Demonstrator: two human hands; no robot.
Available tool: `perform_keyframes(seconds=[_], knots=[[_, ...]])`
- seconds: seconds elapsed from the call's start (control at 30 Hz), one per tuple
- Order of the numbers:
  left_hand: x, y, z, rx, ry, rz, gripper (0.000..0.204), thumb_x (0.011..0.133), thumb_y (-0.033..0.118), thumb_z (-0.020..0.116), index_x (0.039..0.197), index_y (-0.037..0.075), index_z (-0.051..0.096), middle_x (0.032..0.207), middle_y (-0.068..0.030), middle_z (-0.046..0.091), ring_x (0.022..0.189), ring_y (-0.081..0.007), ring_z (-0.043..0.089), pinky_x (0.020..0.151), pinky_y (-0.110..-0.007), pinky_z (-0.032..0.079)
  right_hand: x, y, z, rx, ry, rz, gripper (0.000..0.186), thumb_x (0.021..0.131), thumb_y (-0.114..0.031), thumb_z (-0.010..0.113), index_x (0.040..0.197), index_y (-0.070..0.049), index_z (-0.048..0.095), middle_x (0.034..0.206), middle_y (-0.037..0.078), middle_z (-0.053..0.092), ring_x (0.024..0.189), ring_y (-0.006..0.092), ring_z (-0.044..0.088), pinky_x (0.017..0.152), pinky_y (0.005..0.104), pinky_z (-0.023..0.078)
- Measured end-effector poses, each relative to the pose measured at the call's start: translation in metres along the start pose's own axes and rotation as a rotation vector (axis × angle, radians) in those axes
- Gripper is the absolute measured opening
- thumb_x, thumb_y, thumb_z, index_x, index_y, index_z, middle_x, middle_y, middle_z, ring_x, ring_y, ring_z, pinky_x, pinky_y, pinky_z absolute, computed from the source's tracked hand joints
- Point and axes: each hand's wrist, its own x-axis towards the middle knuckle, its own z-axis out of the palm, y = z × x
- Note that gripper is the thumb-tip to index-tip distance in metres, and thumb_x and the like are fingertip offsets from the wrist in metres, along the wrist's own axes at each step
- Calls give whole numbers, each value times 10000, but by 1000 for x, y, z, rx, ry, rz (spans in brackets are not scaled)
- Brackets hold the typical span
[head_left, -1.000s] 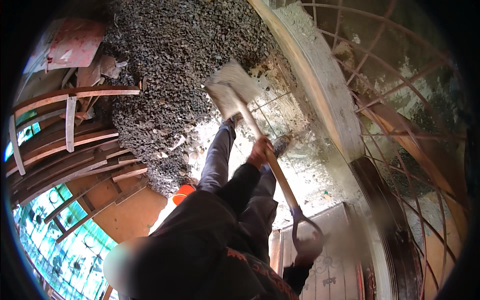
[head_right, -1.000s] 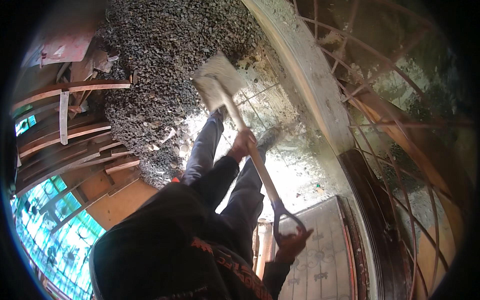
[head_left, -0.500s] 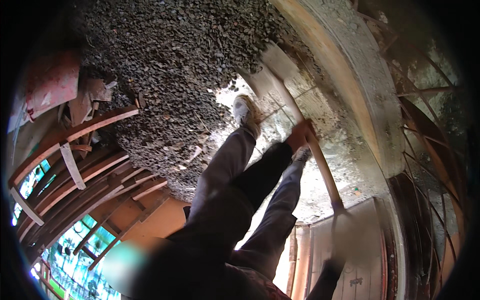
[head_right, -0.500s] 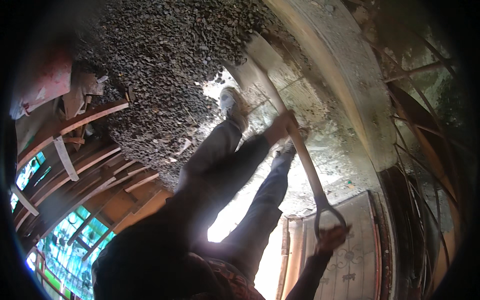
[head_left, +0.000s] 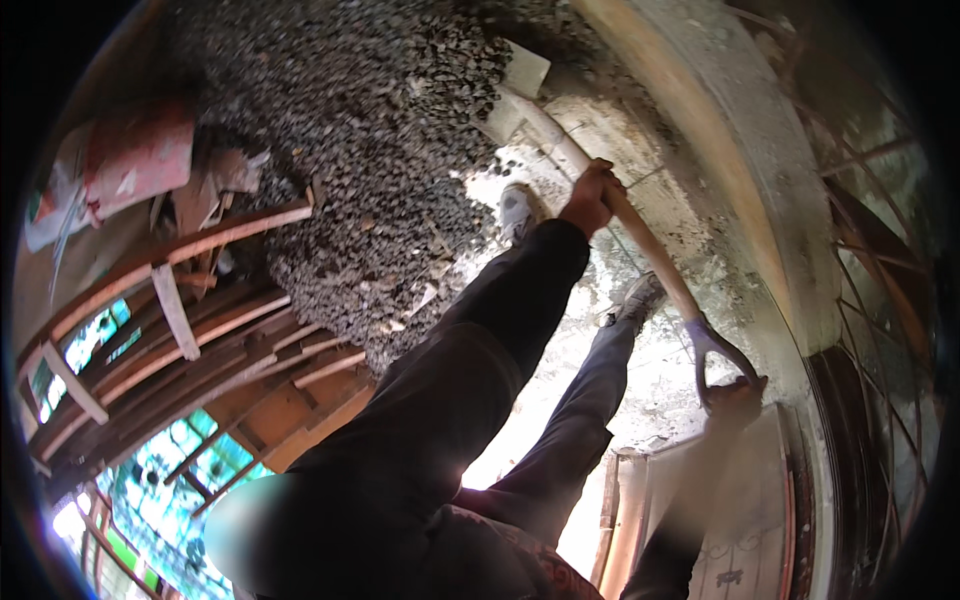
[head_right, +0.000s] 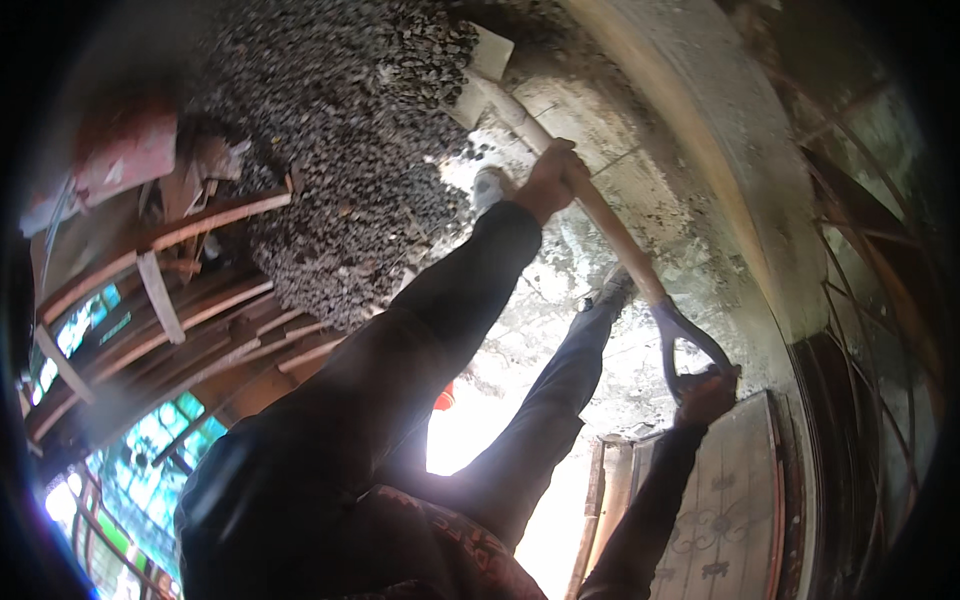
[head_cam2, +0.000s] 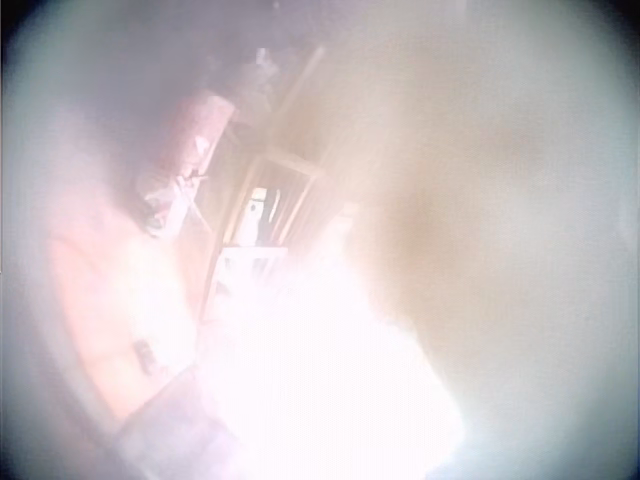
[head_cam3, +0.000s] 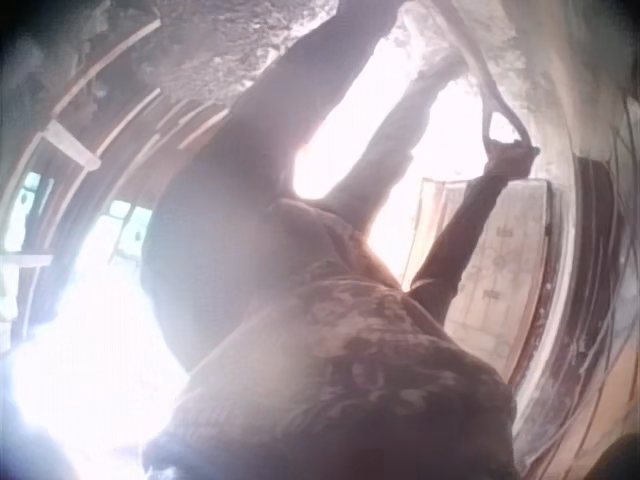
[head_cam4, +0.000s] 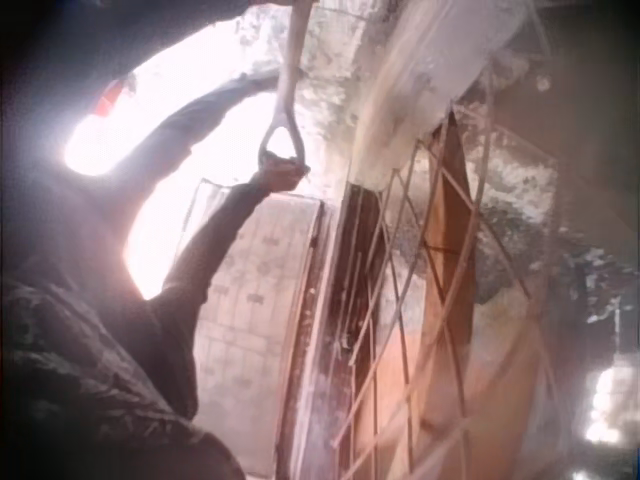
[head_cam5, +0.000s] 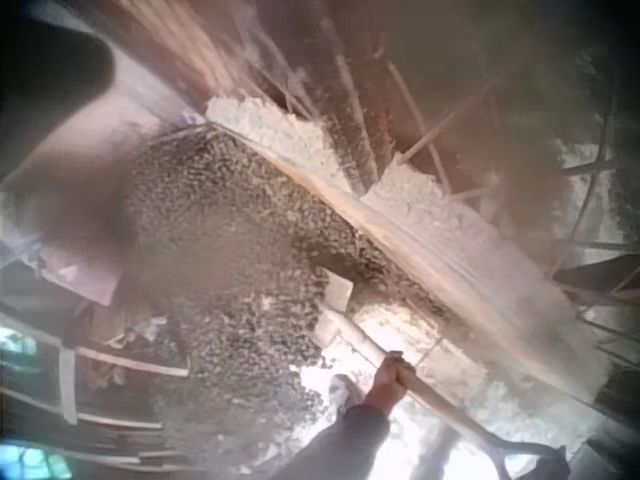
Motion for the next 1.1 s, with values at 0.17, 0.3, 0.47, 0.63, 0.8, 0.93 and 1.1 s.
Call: perform_keyframes(seconds=[0.17, 0.3, 0.47, 0.63, 0.8, 0.93, 1.1], knots=[[-58, 7, -26, -267, -12, 62, 122, 767, 92, 569, 784, 88, 448, 652, -27, 431, 556, -158, 442, 552, -318, 438, 10, -6, -29, 592, -150, 180, 298, 887, -309, 445, 866, -22, 521, 600, 60, 491, 489, 151, 513, 380, 269, 390], [-137, 22, -60, -408, 69, 126, 124, 778, 94, 542, 748, 97, 422, 591, -3, 422, 514, -155, 443, 524, -320, 436, -23, -90, -60, 406, -220, -12, 361, 868, -340, 446, 876, 9, 536, 541, 57, 471, 464, 147, 504, 394, 249, 387], [-211, 55, -165, -520, 168, 278, 255, 728, 164, 635, 605, 160, 411, 507, 30, 420, 440, -133, 429, 480, -279, 435, -81, -80, -46, 239, -388, -566, 71, 736, -132, 560, 694, -90, 599, 758, 88, 614, 691, 267, 603, 589, 370, 481], [-266, 75, -218, -617, 49, 330, 284, 814, 224, 531, 588, 145, 377, 503, 31, 382, 439, -103, 385, 445, -253, 383, -139, -154, -64, 412, -561, -1088, 145, 733, -199, 570, 780, -67, 531, 758, 124, 533, 742, 316, 553, 679, 414, 468], [-246, 56, -158, -514, 55, 345, 183, 840, 186, 533, 698, 111, 446, 566, 3, 426, 498, -119, 423, 467, -267, 400, -140, -106, -91, 471, -557, -259, 161, 781, -194, 512, 754, -39, 545, 771, 106, 565, 686, 245, 548, 629, 344, 456], [-174, -7, -90, -355, -2, 129, 131, 877, 181, 450, 950, 80, 489, 634, -28, 475, 507, -158, 471, 483, -313, 454, -115, -88, -126, -54, -201, -215, 369, 896, -338, 385, 799, -12, 529, 742, 67, 552, 600, 188, 514, 561, 337, 416], [-114, -132, 3, -152, -11, -94, 144, 859, 149, 443, 977, 89, 499, 634, -56, 456, 515, -181, 492, 461, -344, 444, -90, -51, -203, -173, 11, -84, 469, 935, -447, 338, 995, -17, 517, 702, 73, 520, 493, 144, 481, 393, 246, 335]])
